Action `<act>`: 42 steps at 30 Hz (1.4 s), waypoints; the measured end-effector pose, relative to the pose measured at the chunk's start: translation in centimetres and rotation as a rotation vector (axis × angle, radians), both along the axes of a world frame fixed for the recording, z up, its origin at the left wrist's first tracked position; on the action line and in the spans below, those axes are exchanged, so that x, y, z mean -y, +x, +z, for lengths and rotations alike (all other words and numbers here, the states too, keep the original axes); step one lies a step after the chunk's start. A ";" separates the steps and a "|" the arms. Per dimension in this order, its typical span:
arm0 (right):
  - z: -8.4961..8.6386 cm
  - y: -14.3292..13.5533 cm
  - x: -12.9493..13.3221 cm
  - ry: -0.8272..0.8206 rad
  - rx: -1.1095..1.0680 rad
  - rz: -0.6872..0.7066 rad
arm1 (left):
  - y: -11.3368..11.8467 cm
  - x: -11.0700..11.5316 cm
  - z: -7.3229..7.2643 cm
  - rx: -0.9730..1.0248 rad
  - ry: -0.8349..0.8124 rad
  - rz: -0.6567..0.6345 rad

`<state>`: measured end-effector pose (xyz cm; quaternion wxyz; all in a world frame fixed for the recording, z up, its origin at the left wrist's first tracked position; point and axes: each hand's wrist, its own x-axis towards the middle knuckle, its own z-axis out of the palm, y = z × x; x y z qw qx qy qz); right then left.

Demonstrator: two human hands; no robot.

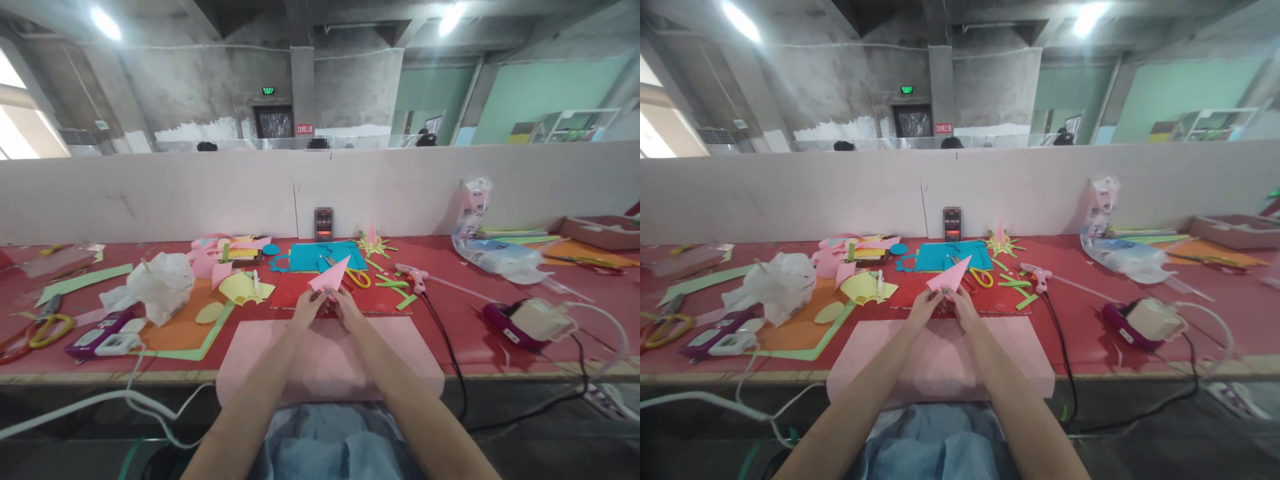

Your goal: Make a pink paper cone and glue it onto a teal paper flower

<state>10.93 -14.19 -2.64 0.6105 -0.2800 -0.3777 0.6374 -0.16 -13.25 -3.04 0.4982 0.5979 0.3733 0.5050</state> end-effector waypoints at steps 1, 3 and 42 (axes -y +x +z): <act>0.0 0.0 0.0 -0.004 -0.002 -0.003 | 0.0 0.0 0.0 -0.007 -0.001 0.006; -0.1 0.0 -0.1 -0.007 0.002 -0.004 | -0.1 0.1 0.1 -0.014 0.008 0.009; -1.0 0.3 -0.8 0.056 0.098 0.043 | -0.4 -0.1 0.3 0.164 -0.070 0.096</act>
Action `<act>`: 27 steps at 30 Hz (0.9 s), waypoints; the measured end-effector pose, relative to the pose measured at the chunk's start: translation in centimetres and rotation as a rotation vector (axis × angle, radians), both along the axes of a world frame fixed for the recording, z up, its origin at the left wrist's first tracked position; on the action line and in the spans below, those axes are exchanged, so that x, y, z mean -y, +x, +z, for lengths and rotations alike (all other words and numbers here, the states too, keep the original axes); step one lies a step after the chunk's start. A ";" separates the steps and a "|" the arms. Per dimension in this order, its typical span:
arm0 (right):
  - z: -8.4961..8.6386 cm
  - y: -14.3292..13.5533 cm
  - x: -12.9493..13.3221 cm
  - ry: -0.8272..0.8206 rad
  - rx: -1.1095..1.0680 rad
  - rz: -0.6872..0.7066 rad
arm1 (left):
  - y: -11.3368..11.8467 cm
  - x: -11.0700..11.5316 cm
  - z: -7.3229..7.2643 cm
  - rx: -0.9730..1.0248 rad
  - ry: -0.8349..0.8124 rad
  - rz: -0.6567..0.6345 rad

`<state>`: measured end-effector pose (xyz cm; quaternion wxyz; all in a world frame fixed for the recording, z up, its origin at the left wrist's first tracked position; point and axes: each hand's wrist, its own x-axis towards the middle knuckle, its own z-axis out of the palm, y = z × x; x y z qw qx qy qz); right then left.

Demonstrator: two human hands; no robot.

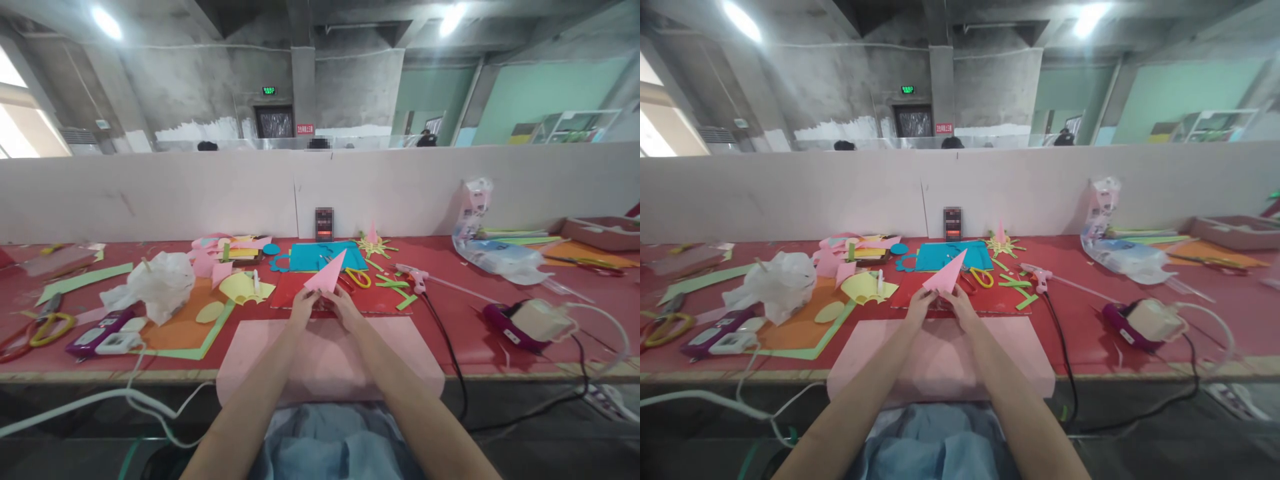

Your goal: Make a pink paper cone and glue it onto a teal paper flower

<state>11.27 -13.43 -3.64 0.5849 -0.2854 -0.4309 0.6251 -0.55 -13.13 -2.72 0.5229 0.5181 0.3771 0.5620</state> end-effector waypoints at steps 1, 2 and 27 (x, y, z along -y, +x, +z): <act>0.0 0.0 0.0 0.000 0.003 0.001 | 0.0 0.0 0.0 0.000 -0.006 0.004; 0.0 0.0 0.0 -0.002 0.005 0.003 | 0.0 0.0 0.0 -0.002 -0.013 0.008; 0.8 -0.2 0.6 -0.023 -0.035 0.008 | 0.2 0.6 0.7 -0.068 -0.008 0.024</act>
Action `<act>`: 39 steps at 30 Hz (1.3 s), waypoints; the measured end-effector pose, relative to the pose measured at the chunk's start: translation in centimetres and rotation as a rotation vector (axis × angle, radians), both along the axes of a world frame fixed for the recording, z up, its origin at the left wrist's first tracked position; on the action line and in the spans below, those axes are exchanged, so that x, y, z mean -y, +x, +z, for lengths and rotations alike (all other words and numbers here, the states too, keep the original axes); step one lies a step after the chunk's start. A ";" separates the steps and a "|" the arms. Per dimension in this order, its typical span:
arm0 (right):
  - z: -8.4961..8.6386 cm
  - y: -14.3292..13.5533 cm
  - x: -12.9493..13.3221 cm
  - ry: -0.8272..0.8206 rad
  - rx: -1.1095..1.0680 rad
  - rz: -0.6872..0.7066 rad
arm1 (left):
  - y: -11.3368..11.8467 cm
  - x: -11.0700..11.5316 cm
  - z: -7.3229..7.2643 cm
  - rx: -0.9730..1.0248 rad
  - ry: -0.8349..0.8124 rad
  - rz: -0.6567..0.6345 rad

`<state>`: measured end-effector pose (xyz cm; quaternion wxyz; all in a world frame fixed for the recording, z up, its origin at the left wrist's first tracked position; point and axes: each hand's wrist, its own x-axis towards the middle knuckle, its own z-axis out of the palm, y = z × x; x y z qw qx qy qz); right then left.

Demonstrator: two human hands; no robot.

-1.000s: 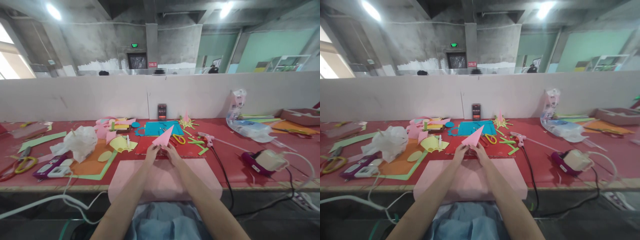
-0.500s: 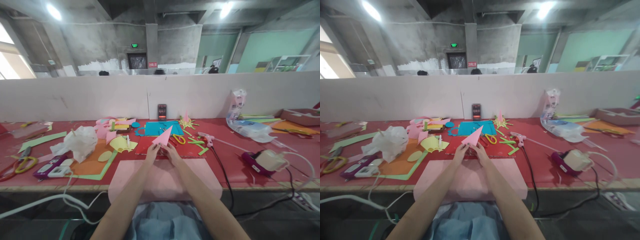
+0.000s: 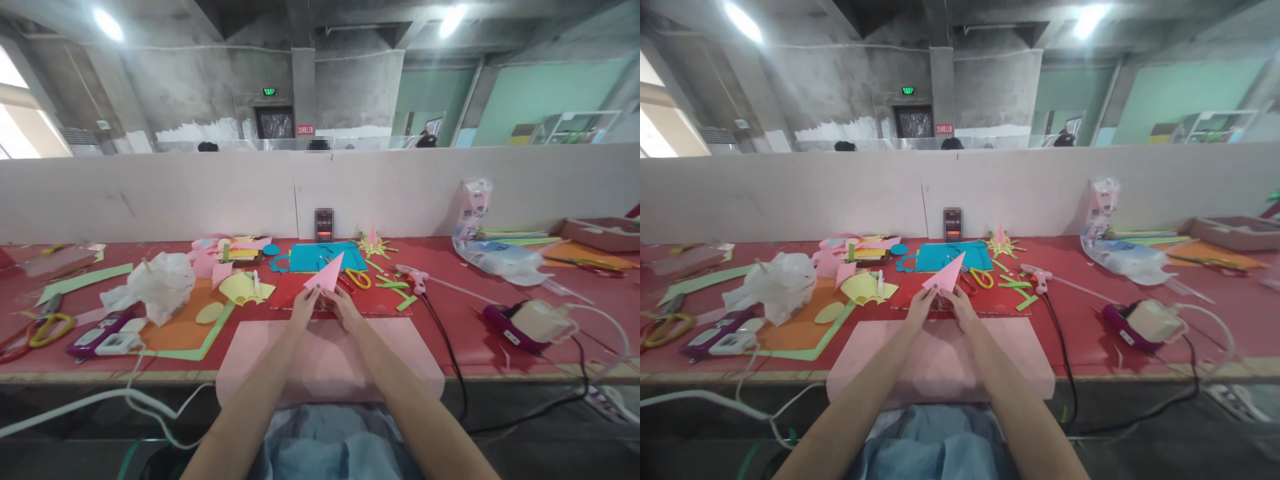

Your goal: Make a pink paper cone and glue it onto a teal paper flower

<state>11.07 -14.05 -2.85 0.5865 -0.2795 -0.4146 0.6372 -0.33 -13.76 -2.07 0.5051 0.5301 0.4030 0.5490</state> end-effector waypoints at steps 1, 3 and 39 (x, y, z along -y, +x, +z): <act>0.0 0.0 0.0 0.000 0.002 0.001 | 0.0 0.0 0.0 0.000 -0.003 0.000; -0.1 0.1 -0.1 -0.004 0.010 0.001 | 0.0 0.0 0.0 0.006 0.002 -0.005; 0.2 -0.2 0.1 -0.025 -0.044 -0.041 | 0.2 -0.2 -0.5 -0.078 0.128 -0.145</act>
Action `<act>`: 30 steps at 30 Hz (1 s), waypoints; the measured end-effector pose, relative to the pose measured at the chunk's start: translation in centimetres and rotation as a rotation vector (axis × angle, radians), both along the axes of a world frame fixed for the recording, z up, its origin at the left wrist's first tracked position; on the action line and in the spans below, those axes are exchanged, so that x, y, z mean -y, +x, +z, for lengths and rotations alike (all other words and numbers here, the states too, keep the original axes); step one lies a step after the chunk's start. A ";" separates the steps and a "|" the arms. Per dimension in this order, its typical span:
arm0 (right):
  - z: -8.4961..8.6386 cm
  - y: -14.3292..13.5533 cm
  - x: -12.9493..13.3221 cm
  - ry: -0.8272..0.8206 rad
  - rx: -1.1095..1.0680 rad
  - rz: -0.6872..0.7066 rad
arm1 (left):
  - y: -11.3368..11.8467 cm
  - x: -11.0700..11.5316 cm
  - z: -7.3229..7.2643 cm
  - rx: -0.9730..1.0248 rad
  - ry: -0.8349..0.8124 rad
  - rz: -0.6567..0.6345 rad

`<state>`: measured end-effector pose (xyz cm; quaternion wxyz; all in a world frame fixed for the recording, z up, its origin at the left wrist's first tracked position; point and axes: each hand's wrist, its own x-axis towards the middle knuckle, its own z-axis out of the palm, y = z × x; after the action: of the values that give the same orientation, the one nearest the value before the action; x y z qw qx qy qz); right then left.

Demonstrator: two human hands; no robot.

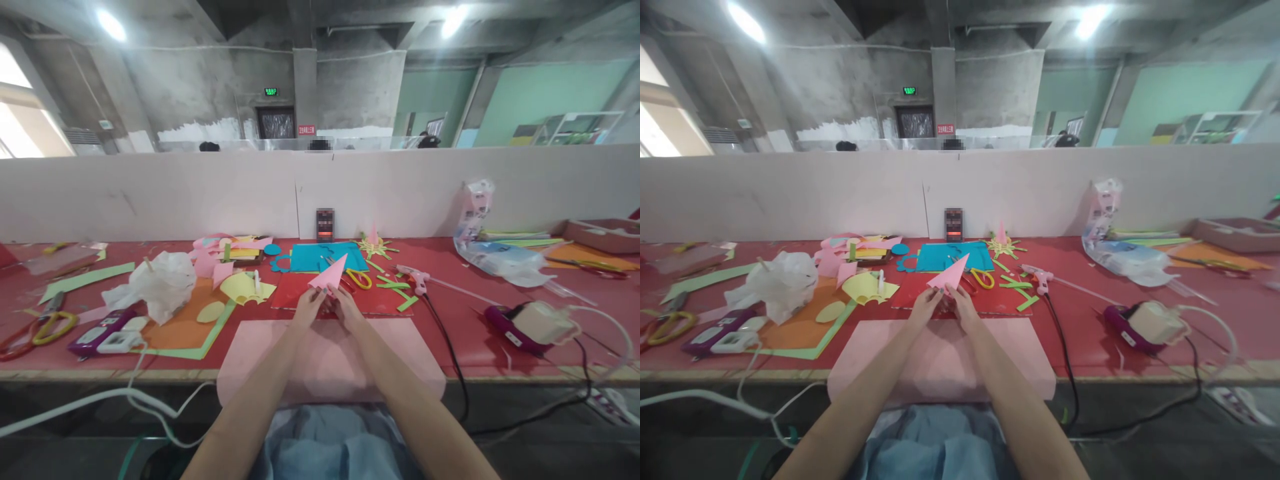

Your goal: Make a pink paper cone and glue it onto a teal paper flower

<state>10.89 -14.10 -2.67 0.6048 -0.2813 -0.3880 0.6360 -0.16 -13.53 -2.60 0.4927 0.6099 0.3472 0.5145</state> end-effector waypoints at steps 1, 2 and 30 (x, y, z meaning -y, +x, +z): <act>0.0 0.0 0.0 -0.006 -0.002 -0.006 | 0.0 0.0 0.0 0.000 0.007 -0.010; 0.0 0.1 0.0 -0.011 -0.006 -0.009 | 0.0 0.0 -0.1 0.001 0.012 -0.017; -0.7 0.2 -0.4 0.030 -0.016 0.056 | -0.2 -0.1 -0.2 -0.053 0.019 0.045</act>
<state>11.08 -13.73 -3.38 0.5938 -0.2562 -0.4003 0.6492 -0.35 -13.47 -2.76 0.4657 0.6203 0.3687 0.5123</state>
